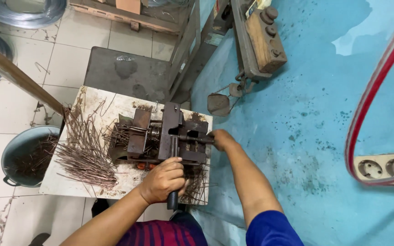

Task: Operating a manual crank machine to process thin metal rods on a workbench

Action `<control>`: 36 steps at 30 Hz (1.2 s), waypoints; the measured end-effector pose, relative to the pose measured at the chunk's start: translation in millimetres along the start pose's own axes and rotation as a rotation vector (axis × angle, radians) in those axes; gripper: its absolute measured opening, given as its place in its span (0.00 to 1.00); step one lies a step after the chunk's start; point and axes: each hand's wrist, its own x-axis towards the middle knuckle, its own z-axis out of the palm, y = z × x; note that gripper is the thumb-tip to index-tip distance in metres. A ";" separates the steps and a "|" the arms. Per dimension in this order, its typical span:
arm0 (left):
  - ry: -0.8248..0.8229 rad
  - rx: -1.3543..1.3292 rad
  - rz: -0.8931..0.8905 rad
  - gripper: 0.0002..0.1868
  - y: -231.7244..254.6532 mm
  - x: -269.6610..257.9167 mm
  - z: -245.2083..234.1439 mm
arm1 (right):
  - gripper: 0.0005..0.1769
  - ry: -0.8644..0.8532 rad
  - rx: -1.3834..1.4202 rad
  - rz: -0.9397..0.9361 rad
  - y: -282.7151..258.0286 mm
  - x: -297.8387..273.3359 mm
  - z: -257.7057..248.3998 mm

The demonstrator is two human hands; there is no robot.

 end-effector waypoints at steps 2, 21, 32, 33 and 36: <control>-0.027 0.003 0.020 0.15 -0.5 0.2 -2.8 | 0.16 -0.030 0.066 -0.009 0.9 -25.5 36.5; 0.133 0.159 -0.792 0.19 -112.0 162.1 -67.1 | 0.35 -0.059 0.260 0.107 -58.6 -238.9 -6.4; 0.087 0.128 -0.703 0.29 -149.1 114.8 -81.7 | 0.45 0.061 0.170 0.231 -107.3 -192.9 16.5; 0.080 0.106 -0.664 0.30 -149.2 106.7 -82.7 | 0.41 0.070 0.211 0.207 -129.5 -201.0 -0.2; 0.103 0.077 -0.592 0.28 -116.8 101.5 -95.4 | 0.35 -0.019 0.257 0.234 -158.1 -190.5 11.1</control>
